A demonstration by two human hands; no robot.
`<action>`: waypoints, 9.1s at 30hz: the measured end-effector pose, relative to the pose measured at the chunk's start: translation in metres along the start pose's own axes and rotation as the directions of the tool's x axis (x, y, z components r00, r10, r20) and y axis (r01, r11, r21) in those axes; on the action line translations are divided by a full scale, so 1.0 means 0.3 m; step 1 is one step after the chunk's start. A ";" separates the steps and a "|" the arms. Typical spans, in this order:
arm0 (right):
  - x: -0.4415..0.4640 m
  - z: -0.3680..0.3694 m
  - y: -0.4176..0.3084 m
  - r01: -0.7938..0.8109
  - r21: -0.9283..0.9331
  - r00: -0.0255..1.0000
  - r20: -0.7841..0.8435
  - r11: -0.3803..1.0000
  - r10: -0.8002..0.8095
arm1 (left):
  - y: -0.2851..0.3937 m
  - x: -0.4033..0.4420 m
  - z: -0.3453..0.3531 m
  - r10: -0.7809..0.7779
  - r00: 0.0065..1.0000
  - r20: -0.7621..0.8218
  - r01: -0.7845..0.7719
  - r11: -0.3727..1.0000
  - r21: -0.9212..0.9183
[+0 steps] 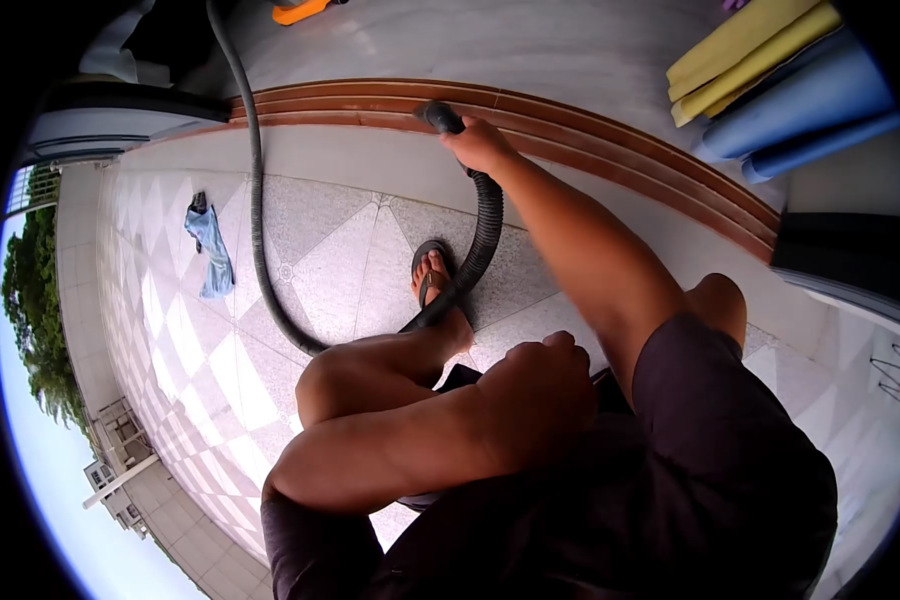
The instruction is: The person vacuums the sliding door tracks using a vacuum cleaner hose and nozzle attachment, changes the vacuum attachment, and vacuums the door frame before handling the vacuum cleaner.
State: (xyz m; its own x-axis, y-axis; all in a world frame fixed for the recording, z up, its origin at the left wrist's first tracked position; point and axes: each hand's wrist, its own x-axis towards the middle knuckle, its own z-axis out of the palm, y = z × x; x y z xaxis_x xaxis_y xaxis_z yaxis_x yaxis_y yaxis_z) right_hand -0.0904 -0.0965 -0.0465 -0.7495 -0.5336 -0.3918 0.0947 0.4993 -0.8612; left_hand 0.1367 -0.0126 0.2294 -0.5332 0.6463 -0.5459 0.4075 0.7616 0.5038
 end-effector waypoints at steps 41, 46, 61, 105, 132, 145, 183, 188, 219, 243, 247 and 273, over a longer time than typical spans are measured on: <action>-1.044 -0.982 0.381 -0.412 -0.057 0.871 -0.317 0.909 0.375 | -0.091 0.121 -0.013 -0.144 0.989 0.037 0.145 0.989 -0.033; -1.085 -1.016 0.435 -0.417 -0.052 0.850 -0.375 0.907 0.369 | -0.108 0.118 -0.013 -0.117 0.992 -0.046 0.116 0.993 -0.029; -0.933 -0.850 0.387 -0.352 -0.113 0.915 -0.251 0.929 0.316 | -0.104 0.177 -0.029 -0.054 0.998 0.014 0.054 0.998 -0.044; -1.394 -1.294 0.792 -0.192 0.461 0.504 -0.711 0.866 0.490 | -0.074 0.157 -0.115 -0.035 0.989 -0.141 0.030 0.999 -0.031; -1.210 -1.006 0.455 -0.274 0.384 0.753 -0.484 0.882 0.445 | -0.099 0.122 -0.083 0.022 0.979 -0.202 -0.031 0.999 -0.041; -1.191 -0.961 0.373 -0.308 0.318 0.793 -0.435 0.897 0.426 | -0.102 0.111 -0.102 0.012 0.983 -0.186 -0.019 0.999 -0.038; 0.275 -0.025 -0.328 0.386 -0.675 0.913 0.183 0.629 -0.364 | 0.021 -0.079 0.098 0.000 0.990 -0.144 0.024 0.986 0.166; 0.409 0.101 -0.321 0.310 -0.647 0.944 0.121 0.697 -0.307 | 0.000 -0.097 0.210 -0.126 0.843 -0.522 0.240 0.958 0.158; 0.324 0.006 -0.283 0.072 -0.600 0.997 0.067 0.797 -0.039 | -0.022 -0.092 0.034 -0.075 0.989 -0.130 0.086 0.993 0.078; -0.064 -0.417 -0.142 -0.094 -0.701 0.994 -0.026 0.707 0.106 | -0.073 0.058 0.006 -0.020 0.999 -0.036 0.018 0.998 -0.063; -0.136 -0.503 -0.125 -0.126 -0.711 0.988 -0.031 0.692 0.148 | -0.086 0.047 -0.001 -0.038 0.999 -0.018 0.036 0.995 -0.096; -0.515 -0.924 0.147 -0.148 -0.689 0.987 -0.146 0.709 0.064 | -0.069 0.079 0.001 0.029 0.992 -0.123 -0.029 1.000 -0.003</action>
State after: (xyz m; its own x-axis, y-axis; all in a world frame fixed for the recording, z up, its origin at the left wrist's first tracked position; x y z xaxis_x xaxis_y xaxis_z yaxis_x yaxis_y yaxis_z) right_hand -0.1522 0.1970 0.0657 -0.8293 -0.3955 -0.3948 -0.2738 0.9035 -0.3298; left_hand 0.1160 -0.0130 0.2059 -0.6086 0.6573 -0.4445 0.4207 0.7423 0.5215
